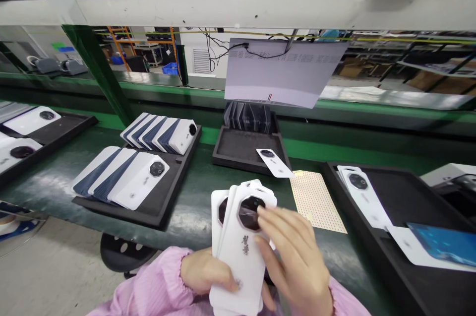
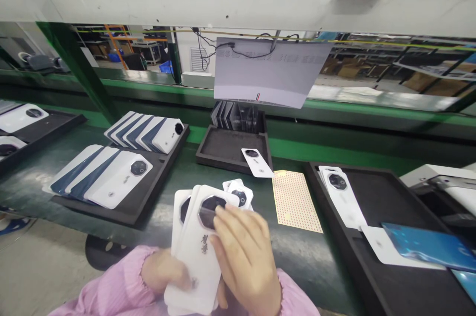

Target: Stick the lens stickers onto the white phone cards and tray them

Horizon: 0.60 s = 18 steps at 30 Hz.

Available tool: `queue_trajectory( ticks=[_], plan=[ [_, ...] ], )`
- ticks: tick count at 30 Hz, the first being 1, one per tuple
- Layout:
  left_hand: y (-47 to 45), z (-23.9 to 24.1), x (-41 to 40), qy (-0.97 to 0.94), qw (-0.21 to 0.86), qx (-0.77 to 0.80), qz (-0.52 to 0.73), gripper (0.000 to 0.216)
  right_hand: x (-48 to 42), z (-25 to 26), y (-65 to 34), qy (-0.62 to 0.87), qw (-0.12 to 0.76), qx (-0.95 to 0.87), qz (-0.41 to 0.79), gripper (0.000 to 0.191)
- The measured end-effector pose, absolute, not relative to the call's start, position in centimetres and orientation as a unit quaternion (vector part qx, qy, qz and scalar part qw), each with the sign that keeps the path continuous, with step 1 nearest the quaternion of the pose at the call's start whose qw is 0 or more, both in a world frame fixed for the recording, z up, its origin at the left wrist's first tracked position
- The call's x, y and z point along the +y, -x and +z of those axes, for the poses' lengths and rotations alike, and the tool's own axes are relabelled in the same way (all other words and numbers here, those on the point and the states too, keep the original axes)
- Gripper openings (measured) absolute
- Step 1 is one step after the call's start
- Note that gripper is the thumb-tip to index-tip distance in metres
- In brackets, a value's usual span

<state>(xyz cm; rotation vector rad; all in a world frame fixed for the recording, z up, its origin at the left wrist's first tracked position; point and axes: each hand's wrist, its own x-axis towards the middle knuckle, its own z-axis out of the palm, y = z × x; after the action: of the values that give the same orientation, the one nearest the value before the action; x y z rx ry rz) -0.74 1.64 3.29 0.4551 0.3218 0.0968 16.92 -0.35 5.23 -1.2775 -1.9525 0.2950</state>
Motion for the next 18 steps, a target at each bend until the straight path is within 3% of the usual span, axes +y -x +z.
queue_trajectory(
  ticks=[2, 4, 8, 13, 18],
  plan=[
    [0.7, 2.8, 1.3, -0.209, 0.964, 0.157, 0.042, 0.054, 0.1, 4.8, -16.9, 0.577, 0.353, -0.722, 0.147, 0.051],
    [0.7, 2.1, 0.8, -0.191, 0.968, 0.158, 0.036, 0.062, 0.6, 4.0, -17.1, 0.616, 0.323, -0.673, 0.253, 0.061],
    [1.3, 0.8, -0.4, -0.134, 0.973, 0.185, 0.044, 0.066, 1.4, 1.6, -19.3, 0.622, 0.359, -0.517, 0.466, 0.027],
    [3.1, 0.6, -0.9, -0.087, 0.968, 0.21, 0.105, 0.061, 1.1, -0.9, -24.0, 0.691, 0.479, -0.317, 0.439, 0.03],
    [3.7, 0.8, 0.2, -0.092, 0.967, 0.21, 0.11, 0.06, 2.0, -4.4, -24.2, 0.716, 0.359, -0.43, 0.417, 0.034]
  ],
)
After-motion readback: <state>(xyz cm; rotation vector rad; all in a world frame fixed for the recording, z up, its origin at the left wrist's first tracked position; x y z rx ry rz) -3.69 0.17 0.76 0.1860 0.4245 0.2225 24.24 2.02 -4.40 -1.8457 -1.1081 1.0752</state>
